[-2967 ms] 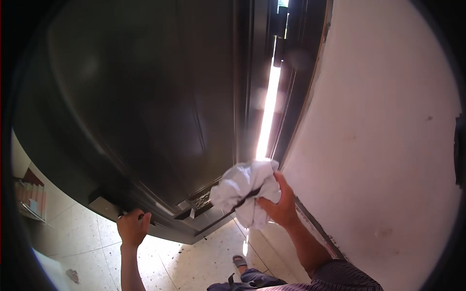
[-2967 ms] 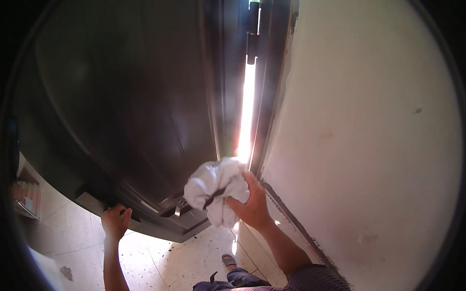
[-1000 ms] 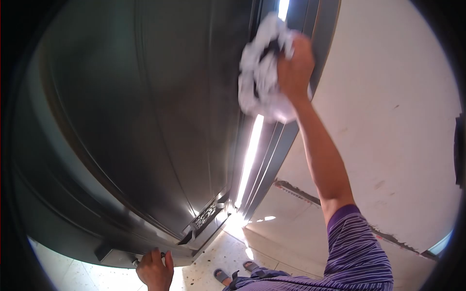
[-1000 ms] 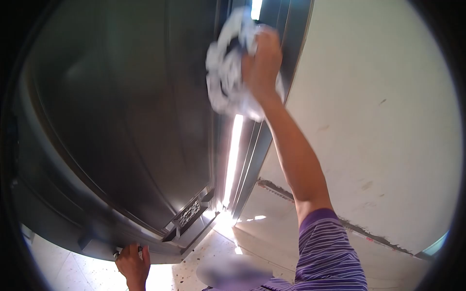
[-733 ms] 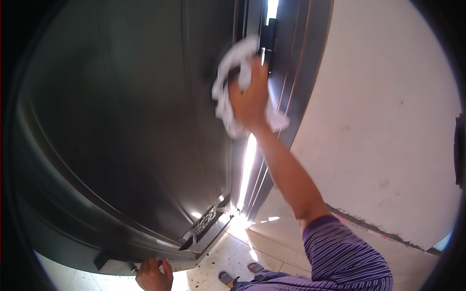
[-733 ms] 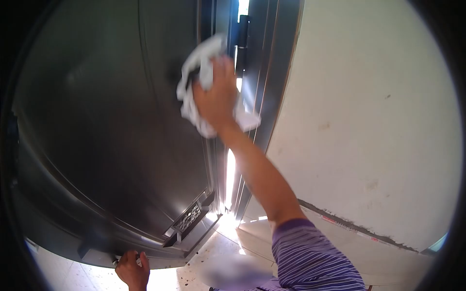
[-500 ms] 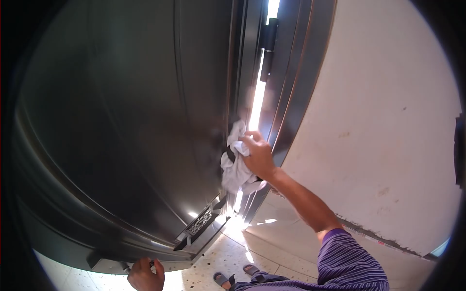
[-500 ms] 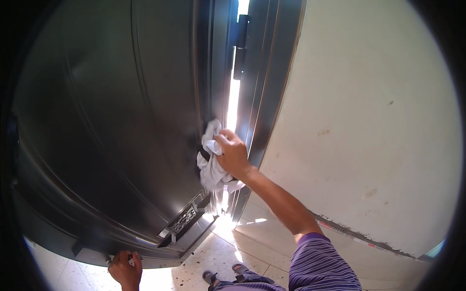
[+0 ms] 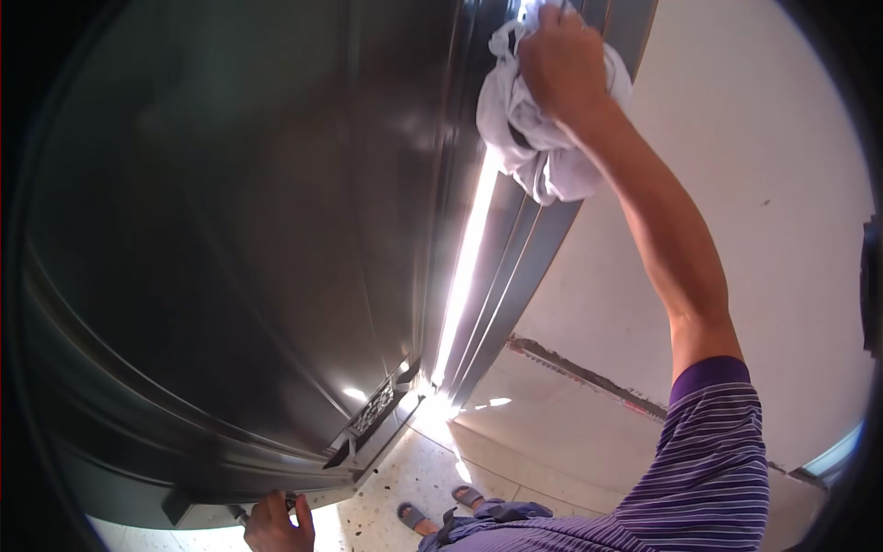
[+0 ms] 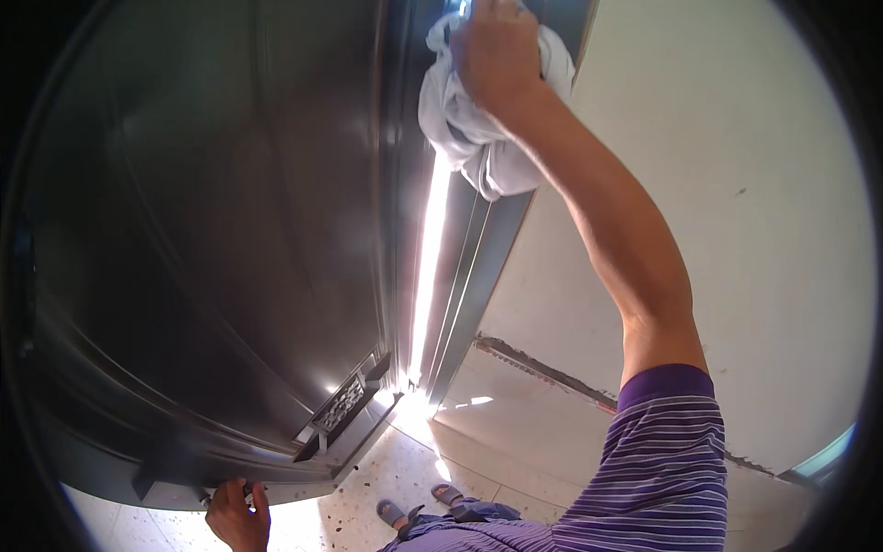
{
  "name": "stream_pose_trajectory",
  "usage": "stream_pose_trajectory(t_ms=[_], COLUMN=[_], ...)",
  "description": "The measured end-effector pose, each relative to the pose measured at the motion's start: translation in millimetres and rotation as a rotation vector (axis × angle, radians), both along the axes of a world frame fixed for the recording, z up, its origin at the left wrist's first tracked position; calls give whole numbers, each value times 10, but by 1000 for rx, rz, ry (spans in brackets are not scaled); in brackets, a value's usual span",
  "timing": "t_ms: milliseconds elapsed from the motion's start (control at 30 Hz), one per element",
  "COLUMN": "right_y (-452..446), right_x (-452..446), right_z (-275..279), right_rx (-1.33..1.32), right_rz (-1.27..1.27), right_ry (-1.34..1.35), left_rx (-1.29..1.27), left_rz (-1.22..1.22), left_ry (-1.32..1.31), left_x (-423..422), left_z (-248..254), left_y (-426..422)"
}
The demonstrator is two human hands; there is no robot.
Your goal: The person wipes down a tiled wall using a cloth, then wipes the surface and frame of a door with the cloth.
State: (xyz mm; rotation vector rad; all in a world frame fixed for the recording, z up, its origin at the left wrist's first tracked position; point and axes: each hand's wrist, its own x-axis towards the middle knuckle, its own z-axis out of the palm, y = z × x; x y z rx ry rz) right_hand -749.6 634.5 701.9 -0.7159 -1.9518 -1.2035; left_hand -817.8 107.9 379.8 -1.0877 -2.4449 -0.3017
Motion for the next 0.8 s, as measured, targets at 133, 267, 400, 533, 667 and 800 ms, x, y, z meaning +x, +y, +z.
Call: stream_pose_trajectory(t_ms=[133, 267, 400, 533, 667, 800], right_y=[43, 20, -117, -88, -516, -728], right_x=[-48, 24, 185, 159, -242, -701], right_z=[-449, -935, -1000, -350, -307, -1451], right_rx=[187, 87, -380, -201, -159, -44], right_rz=[-108, -56, 235, 485, 899, 898], right_ry=[-47, -139, -108, 147, 680, 841], left_rx=[20, 71, 59, 56, 34, 6], left_rz=[-26, 5, 42, 33, 67, 89], left_ry=[-6, -36, -37, 15, 39, 53], left_x=[-4, 23, -13, -11, -16, -13], left_z=[11, -61, -166, -141, -198, -192], left_y=[-39, 16, -11, 38, 80, 106])
